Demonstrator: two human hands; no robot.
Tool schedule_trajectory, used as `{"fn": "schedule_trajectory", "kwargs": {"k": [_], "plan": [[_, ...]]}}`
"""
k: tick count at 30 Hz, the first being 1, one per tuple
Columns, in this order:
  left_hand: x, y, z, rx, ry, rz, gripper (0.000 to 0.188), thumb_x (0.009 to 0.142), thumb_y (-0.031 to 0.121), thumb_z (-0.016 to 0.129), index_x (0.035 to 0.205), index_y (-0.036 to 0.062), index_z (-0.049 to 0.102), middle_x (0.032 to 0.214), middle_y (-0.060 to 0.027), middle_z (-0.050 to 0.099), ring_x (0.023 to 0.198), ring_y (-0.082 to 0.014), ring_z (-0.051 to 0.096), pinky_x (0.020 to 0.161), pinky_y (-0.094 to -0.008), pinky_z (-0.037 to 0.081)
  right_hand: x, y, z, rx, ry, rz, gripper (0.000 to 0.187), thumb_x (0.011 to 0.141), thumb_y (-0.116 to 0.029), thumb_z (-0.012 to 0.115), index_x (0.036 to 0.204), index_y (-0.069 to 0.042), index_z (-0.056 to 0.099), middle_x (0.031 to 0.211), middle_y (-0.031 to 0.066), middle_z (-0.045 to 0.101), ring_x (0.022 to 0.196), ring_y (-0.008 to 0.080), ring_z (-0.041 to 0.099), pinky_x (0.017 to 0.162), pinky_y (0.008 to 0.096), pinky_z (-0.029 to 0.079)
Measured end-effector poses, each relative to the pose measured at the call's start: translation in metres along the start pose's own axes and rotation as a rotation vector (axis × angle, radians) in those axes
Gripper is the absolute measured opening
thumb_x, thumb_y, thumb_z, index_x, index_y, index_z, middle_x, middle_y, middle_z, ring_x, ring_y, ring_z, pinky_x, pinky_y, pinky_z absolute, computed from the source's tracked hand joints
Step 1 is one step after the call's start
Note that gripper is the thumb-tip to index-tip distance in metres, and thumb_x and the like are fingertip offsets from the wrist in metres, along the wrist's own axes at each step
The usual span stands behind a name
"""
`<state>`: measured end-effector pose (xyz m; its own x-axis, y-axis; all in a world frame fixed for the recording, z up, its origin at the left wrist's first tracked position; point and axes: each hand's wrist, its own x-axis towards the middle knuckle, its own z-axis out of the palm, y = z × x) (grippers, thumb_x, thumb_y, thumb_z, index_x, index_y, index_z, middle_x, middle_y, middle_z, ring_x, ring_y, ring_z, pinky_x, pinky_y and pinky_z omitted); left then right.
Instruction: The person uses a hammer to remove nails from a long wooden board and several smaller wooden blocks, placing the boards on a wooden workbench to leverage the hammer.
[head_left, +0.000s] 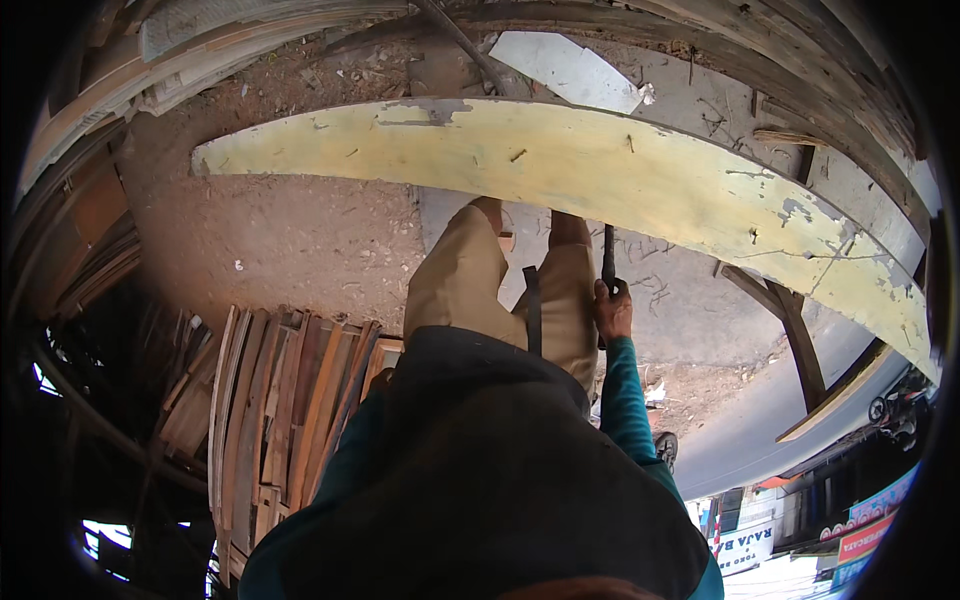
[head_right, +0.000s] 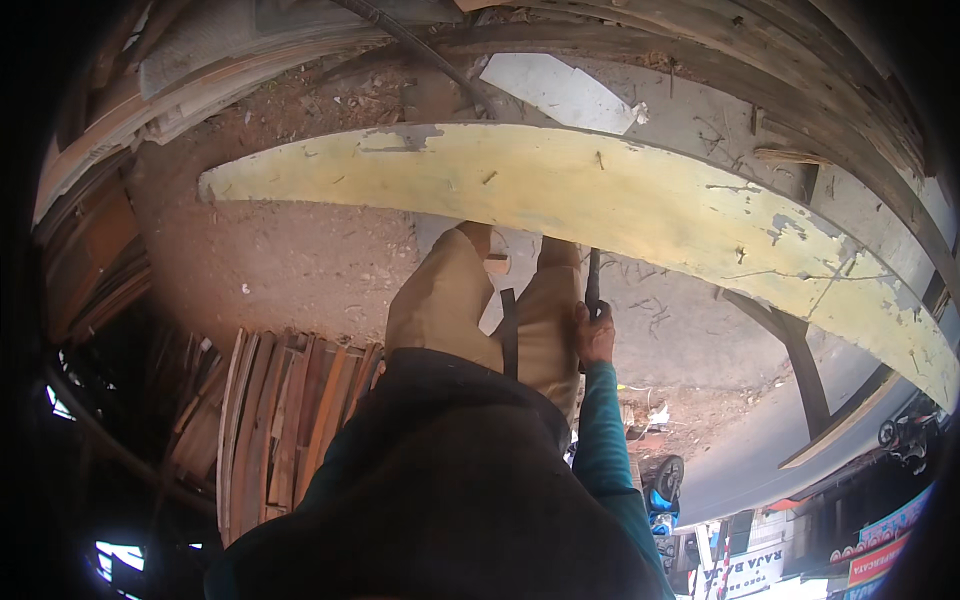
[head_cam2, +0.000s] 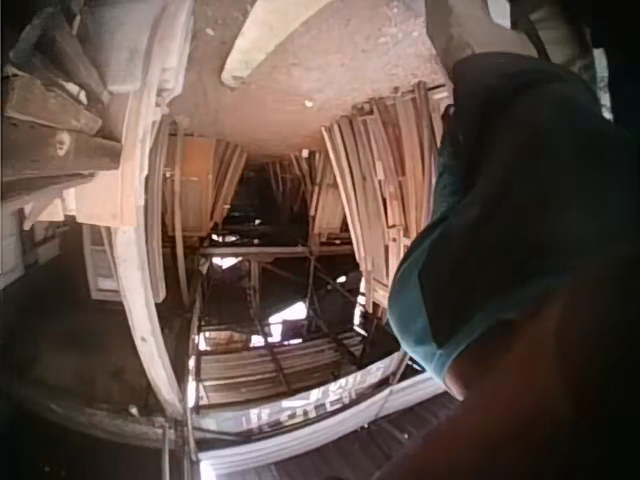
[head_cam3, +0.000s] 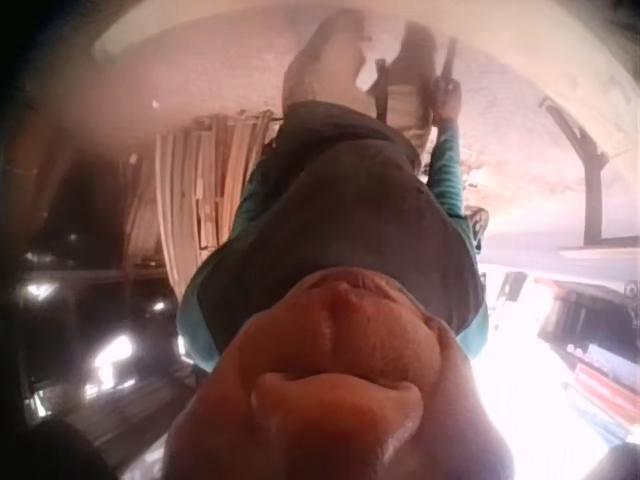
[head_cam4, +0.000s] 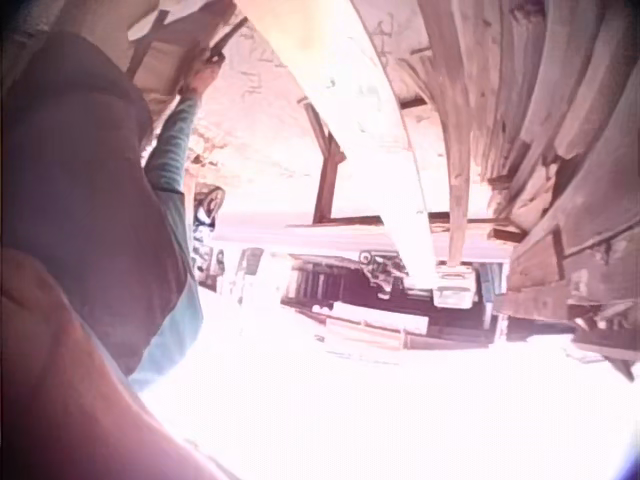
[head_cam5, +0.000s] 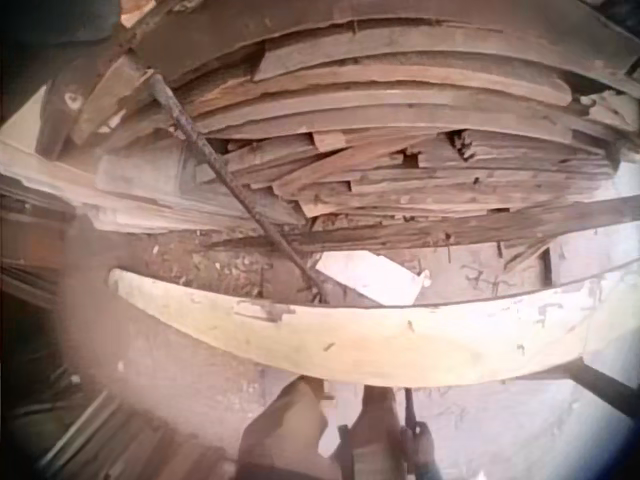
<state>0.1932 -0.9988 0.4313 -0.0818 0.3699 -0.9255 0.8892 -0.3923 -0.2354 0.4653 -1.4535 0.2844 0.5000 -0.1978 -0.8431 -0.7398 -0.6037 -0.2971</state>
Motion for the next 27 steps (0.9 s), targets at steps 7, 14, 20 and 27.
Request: {"fn": "schedule_trajectory", "kwargs": {"k": [7, 14, 20, 27], "plan": [[0.100, 0.127, -0.073, -0.820, 0.102, 0.108, 0.034, 0.095, 0.031, 0.065, 0.110, 0.0011, 0.062, 0.099, -0.0105, 0.070, 0.088, -0.0204, 0.067, 0.076, -0.0339, 0.056, -0.038, -0.035, 0.033, -0.116, 0.048, -0.150, 0.033, 0.096, -0.023, 0.058, 0.117, 0.003, 0.055, 0.101, 0.0309, 0.065, 0.100, 0.0485, 0.061, 0.085, 0.0489, 0.049], [0.169, 0.234, -0.107, -0.238, 0.406, 0.616, 0.031, 0.094, 0.031, 0.066, 0.112, 0.0055, 0.063, 0.099, -0.0131, 0.071, 0.092, -0.0228, 0.069, 0.081, -0.0365, 0.055, -0.082, -0.081, 0.099, 0.454, 0.065, 0.333, 0.049, 0.094, -0.046, 0.064, 0.111, 0.000, 0.060, 0.069, 0.0019, 0.056, 0.057, 0.0098, 0.053, 0.052, 0.0255, 0.044], [0.185, 0.204, -0.094, -0.105, 0.104, 0.643, 0.033, 0.093, 0.030, 0.067, 0.114, 0.0045, 0.063, 0.099, -0.0150, 0.071, 0.093, -0.0237, 0.069, 0.082, -0.0361, 0.055, -0.096, -0.082, 0.174, 0.811, 0.130, 0.351, 0.040, 0.098, -0.031, 0.060, 0.121, 0.002, 0.060, 0.079, 0.0048, 0.061, 0.059, 0.0110, 0.057, 0.052, 0.0246, 0.049], [0.212, 0.213, -0.005, 0.098, 0.052, 0.775, 0.032, 0.091, 0.028, 0.069, 0.109, 0.0027, 0.064, 0.096, -0.0154, 0.069, 0.089, -0.0262, 0.067, 0.080, -0.0363, 0.054, -0.100, 0.011, 0.214, 0.769, 0.096, 0.385, 0.050, 0.097, -0.031, 0.062, 0.131, 0.004, 0.051, 0.081, 0.0075, 0.064, 0.061, 0.0108, 0.059, 0.052, 0.0245, 0.048]]}}
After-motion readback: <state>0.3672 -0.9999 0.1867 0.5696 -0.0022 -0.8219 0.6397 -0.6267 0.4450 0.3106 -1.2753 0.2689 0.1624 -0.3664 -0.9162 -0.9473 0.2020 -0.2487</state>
